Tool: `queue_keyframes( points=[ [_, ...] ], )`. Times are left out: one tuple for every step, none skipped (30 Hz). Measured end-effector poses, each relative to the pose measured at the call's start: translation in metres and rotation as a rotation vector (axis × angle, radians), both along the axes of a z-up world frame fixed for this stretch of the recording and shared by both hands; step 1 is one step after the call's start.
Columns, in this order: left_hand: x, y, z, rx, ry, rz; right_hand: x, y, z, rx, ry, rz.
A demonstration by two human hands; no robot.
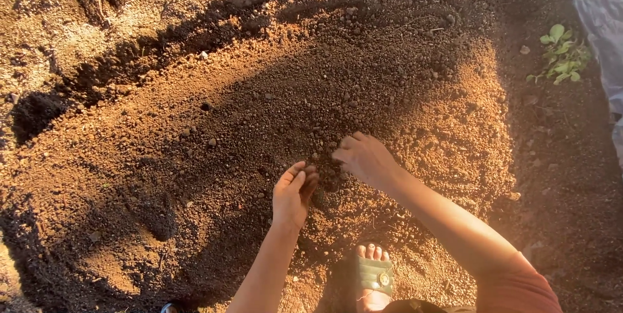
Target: The person uses both hands to break up clumps of soil and smooth the surface of a garden bed. They repeatedly pat and level the dirt, occasionally picking up small rocks or debris and discarding them to the side.
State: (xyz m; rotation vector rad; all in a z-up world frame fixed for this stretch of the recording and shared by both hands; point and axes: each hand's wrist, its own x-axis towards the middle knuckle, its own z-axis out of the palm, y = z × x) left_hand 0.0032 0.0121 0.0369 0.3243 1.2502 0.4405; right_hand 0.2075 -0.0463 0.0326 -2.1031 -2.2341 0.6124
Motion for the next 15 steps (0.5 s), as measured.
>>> queue_keyframes(
  points=[
    [-0.005,-0.001,0.0,0.003,0.015,-0.034,-0.001,-0.008,-0.01,-0.104,0.003,0.021],
    [-0.009,-0.002,-0.001,0.006,0.029,-0.067,-0.002,-0.017,-0.021,-0.208,0.005,0.042],
    [-0.008,-0.002,0.004,0.002,0.028,-0.066,-0.004,-0.024,-0.03,-0.212,0.004,0.043],
    [-0.006,-0.003,0.009,0.043,0.078,-0.123,-0.006,-0.03,-0.04,-0.128,-0.055,0.076],
    [-0.005,-0.002,0.015,0.088,0.127,-0.177,-0.007,-0.035,-0.049,-0.039,-0.115,0.111],
    [-0.004,-0.006,0.011,0.087,0.126,-0.174,-0.003,-0.037,-0.056,-0.039,-0.116,0.114],
    [-0.004,-0.008,0.007,0.191,0.214,-0.299,0.0,-0.038,-0.064,-0.035,-0.123,0.07],
    [-0.004,-0.011,0.004,0.295,0.301,-0.425,0.004,-0.039,-0.071,-0.03,-0.13,0.027],
    [-0.006,-0.011,0.004,0.296,0.301,-0.425,0.007,-0.034,-0.058,-0.028,-0.13,0.027],
    [-0.007,-0.011,0.004,0.511,0.411,-0.629,0.009,-0.028,-0.045,-0.041,-0.07,-0.03],
    [-0.01,-0.013,0.004,0.725,0.518,-0.836,0.011,-0.025,-0.032,-0.056,-0.009,-0.089],
    [-0.005,-0.013,0.001,0.724,0.518,-0.838,0.011,-0.019,-0.027,-0.057,-0.008,-0.09],
    [-0.001,-0.014,-0.003,0.834,0.579,-0.936,0.011,-0.014,-0.021,-0.142,-0.034,-0.054],
    [0.003,-0.015,-0.006,0.944,0.64,-1.032,0.011,-0.009,-0.016,-0.228,-0.061,-0.018],
    [0.009,-0.011,-0.015,0.944,0.638,-1.032,0.003,-0.013,-0.019,-0.229,-0.062,-0.018]
  ],
)
